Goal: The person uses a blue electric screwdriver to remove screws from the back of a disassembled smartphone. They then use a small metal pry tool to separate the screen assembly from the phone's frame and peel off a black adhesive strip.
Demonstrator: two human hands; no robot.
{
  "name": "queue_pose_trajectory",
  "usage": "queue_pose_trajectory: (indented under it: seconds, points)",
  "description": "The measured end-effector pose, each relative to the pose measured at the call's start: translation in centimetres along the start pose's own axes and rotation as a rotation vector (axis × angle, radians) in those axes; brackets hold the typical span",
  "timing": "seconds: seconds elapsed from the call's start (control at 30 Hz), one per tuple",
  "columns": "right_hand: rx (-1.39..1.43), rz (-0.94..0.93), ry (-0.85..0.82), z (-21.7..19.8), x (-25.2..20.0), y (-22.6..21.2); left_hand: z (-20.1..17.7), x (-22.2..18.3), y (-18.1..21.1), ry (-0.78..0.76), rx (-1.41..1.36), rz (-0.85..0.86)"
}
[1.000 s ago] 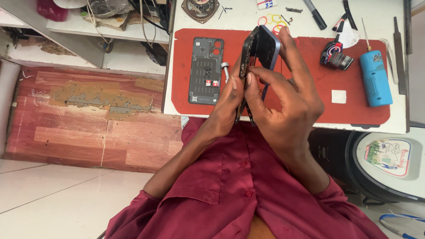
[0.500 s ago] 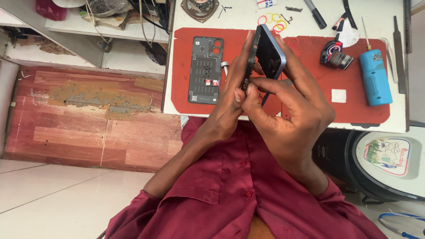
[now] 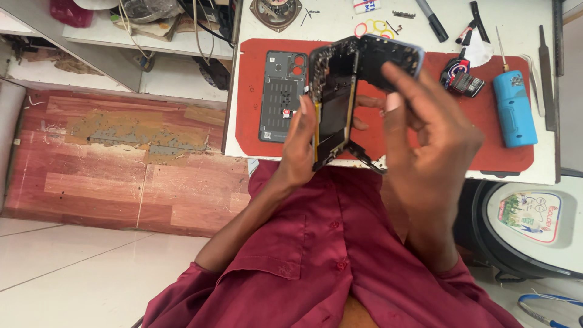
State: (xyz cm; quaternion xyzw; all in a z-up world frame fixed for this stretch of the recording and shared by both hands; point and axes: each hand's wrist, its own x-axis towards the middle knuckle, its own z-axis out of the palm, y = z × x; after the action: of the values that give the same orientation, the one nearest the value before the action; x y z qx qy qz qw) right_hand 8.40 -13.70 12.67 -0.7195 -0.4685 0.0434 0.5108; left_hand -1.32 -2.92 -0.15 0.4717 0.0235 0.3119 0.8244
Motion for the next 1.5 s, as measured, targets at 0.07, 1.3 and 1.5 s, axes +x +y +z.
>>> queue_pose_trajectory:
  seconds: [0.07, 1.3, 1.5]
  points:
    - [-0.083, 0.097, 0.011, -0.6, 1.0, 1.1, -0.3, 0.4, 0.4, -0.042, -0.200, -0.055]
    - [1.000, 0.274, -0.168, 10.7, 3.2, 11.7, -11.3, 0.0, 5.4, 0.412, -0.267, 0.161]
    - [0.908, 0.258, -0.278, 12.9, 3.0, 10.5, -11.6, 0.0, 5.1, 0.408, -0.303, 0.157]
